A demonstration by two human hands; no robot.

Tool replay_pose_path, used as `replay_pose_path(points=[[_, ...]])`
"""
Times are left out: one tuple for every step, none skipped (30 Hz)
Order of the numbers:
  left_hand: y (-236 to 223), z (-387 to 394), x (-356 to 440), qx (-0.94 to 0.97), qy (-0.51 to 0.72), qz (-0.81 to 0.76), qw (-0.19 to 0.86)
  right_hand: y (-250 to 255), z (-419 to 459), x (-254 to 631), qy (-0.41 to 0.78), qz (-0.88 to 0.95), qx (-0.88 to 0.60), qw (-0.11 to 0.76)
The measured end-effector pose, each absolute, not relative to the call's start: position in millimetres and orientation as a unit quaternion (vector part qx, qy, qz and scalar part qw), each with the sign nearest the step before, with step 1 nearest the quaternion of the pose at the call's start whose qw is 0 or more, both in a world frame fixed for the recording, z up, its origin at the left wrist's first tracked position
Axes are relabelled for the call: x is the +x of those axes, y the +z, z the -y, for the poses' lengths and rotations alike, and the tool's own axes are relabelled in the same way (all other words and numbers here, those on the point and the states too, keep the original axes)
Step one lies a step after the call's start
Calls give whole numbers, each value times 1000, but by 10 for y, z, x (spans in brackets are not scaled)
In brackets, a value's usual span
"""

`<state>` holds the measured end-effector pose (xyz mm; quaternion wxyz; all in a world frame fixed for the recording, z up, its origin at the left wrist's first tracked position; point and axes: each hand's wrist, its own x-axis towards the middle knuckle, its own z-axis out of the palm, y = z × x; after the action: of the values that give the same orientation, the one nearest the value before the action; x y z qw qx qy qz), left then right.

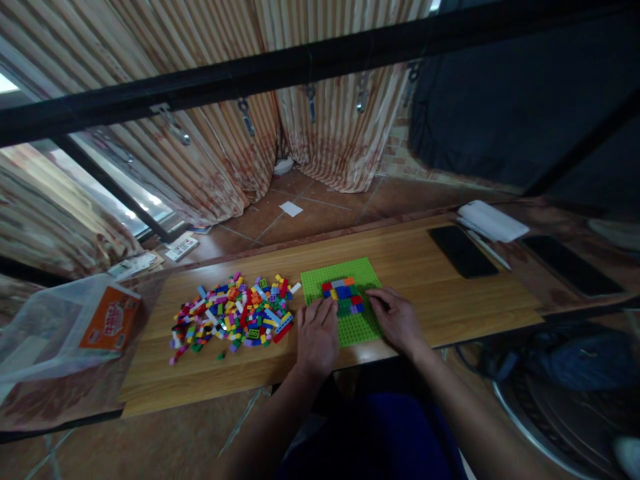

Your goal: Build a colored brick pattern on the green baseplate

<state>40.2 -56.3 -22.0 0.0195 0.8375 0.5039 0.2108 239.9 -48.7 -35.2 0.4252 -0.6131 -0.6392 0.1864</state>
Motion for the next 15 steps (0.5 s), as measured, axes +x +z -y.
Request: replay_pose_path(points=[[-224, 560, 391, 840, 201, -503, 23, -360, 486, 2402, 185, 640, -614, 423], [-225, 554, 379, 843, 193, -501, 28, -369, 484, 2404, 182, 642, -614, 421], [-224, 548, 369, 846, 188, -498, 34, -378, 484, 2406, 180, 643, -615, 420], [-221, 543, 360, 848, 184, -495, 39, -387, 483, 2408, 176, 644, -614, 420], [-218, 540, 352, 850, 182, -493, 44, -393, 484, 2409, 174, 645, -614, 420], [-215, 539, 347, 851, 182, -491, 48, -398, 484, 2410, 173, 647, -612, 420], [-213, 539, 343, 851, 183, -490, 52, -400, 485, 2410, 173, 649, -610, 420], [-212, 540, 340, 850, 185, -490, 56, -399, 485, 2410, 173, 651, -608, 420], [-213, 541, 337, 849, 189, -490, 62, -397, 486, 2411, 173, 653, -606, 420], [-216, 542, 333, 846, 196, -491, 68, -392, 486, 2412, 172, 655, -604, 420], [-219, 542, 327, 843, 203, -492, 76, -387, 485, 2414, 170, 655, -603, 421], [-223, 541, 321, 841, 213, -491, 84, -382, 483, 2418, 169, 655, -603, 422], [-228, 539, 313, 839, 222, -489, 92, -377, 480, 2422, 169, 654, -604, 423], [-232, 536, 304, 837, 232, -485, 100, -373, 476, 2428, 172, 654, -604, 422], [-236, 532, 296, 836, 243, -480, 106, -370, 470, 2436, 176, 654, -604, 420]])
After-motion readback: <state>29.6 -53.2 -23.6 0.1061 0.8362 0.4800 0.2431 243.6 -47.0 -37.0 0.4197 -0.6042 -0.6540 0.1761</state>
